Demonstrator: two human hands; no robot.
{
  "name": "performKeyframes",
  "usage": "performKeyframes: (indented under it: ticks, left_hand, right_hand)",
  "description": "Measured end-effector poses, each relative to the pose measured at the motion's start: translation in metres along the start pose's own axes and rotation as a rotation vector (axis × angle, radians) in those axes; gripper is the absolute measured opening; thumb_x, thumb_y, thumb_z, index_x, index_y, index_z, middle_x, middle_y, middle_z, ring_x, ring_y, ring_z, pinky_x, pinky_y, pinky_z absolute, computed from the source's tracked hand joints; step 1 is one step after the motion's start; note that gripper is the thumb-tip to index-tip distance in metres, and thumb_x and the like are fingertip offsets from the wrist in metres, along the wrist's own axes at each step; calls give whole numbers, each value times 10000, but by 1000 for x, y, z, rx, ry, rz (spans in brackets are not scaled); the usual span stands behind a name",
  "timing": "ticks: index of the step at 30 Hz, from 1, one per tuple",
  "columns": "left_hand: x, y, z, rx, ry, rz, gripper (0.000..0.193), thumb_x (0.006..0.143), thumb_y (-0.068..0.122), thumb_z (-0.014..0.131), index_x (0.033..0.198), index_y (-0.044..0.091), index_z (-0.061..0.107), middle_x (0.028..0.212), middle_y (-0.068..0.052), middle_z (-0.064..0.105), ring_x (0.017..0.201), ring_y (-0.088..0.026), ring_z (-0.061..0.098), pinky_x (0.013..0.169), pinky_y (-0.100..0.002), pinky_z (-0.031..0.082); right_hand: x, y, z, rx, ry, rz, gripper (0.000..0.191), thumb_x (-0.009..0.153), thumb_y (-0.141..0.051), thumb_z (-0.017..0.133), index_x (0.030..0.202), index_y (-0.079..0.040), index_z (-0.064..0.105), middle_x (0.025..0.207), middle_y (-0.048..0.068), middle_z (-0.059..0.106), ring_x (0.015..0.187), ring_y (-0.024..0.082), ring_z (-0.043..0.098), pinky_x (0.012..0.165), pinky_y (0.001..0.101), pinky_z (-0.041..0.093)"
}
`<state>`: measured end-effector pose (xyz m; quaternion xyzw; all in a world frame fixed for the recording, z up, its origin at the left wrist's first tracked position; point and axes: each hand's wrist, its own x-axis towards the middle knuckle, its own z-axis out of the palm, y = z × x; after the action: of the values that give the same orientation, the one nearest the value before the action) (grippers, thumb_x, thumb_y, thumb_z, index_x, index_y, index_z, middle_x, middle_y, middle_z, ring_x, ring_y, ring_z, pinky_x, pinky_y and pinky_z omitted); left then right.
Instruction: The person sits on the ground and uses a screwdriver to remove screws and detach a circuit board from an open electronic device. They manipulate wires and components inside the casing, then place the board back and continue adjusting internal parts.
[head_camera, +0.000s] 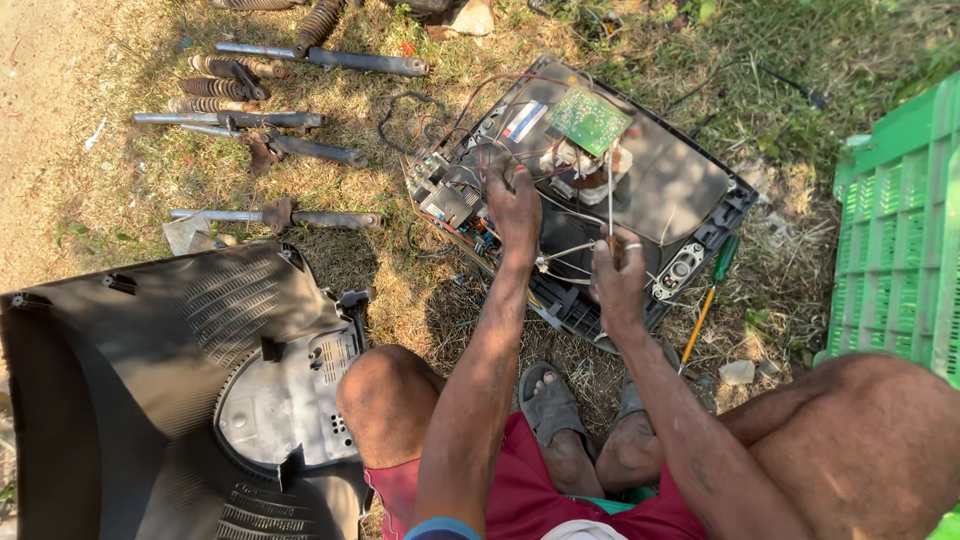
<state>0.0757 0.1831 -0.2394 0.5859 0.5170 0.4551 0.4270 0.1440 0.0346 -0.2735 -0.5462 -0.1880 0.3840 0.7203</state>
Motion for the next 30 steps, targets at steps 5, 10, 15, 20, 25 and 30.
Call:
performKeyframes:
  ticks: [5, 10, 15, 20, 25, 30]
  left_hand:
    - [-40, 13, -12, -248, -72, 50, 455, 1000, 151, 505, 1405, -56, 510, 1356, -192, 632, 1240, -256, 623, 1107, -377, 473]
    - [-86, 18, -33, -243, -160, -79, 375, 992, 118, 529, 1321, -51, 590, 1268, -167, 709, 1131, -225, 679, 1007, -364, 536]
    - [-117, 23, -50, -221, -167, 8, 328, 1002, 79, 525, 1284, -27, 655, 1219, -136, 724, 1140, -211, 668, 1022, -355, 517]
    - [-125, 32, -58, -182, -143, -34, 319, 1000, 91, 529, 1281, 0, 649, 1171, -123, 750, 1075, -197, 694, 972, -346, 543]
    - [-110, 30, -52, -35, -207, 139, 326, 986, 82, 549, 1287, 18, 657, 1192, -131, 739, 1102, -206, 715, 982, -357, 575]
    - [-83, 24, -30, 79, -323, 204, 294, 970, 73, 596, 1245, 23, 685, 1191, -160, 746, 1089, -279, 742, 980, -373, 579]
  right_hand:
    - [-5, -3, 8, 42, -92, 114, 269, 1053, -234, 550, 1206, -14, 571, 738, -14, 505, 461, 33, 383, 360, 192, 283]
    - [18, -21, 21, 176, -73, 369, 211, 1022, -247, 522, 1103, -58, 570, 688, -13, 487, 423, 59, 372, 349, 220, 286]
    - [48, -58, 30, 242, -82, 81, 199, 1065, -244, 550, 1088, -47, 536, 695, -23, 452, 465, 58, 375, 373, 240, 304]
    - [38, -82, 25, 128, -228, -156, 198, 1089, -231, 567, 1161, -48, 547, 714, -33, 421, 483, 33, 364, 391, 224, 295]
    - [23, -110, -8, 4, 4, 33, 151, 1051, -183, 538, 1111, -45, 537, 742, -11, 506, 467, 61, 406, 369, 238, 314]
    - [6, -140, -41, 6, 15, 66, 124, 1072, -160, 537, 1116, -44, 530, 748, -6, 503, 494, 61, 413, 399, 233, 321]
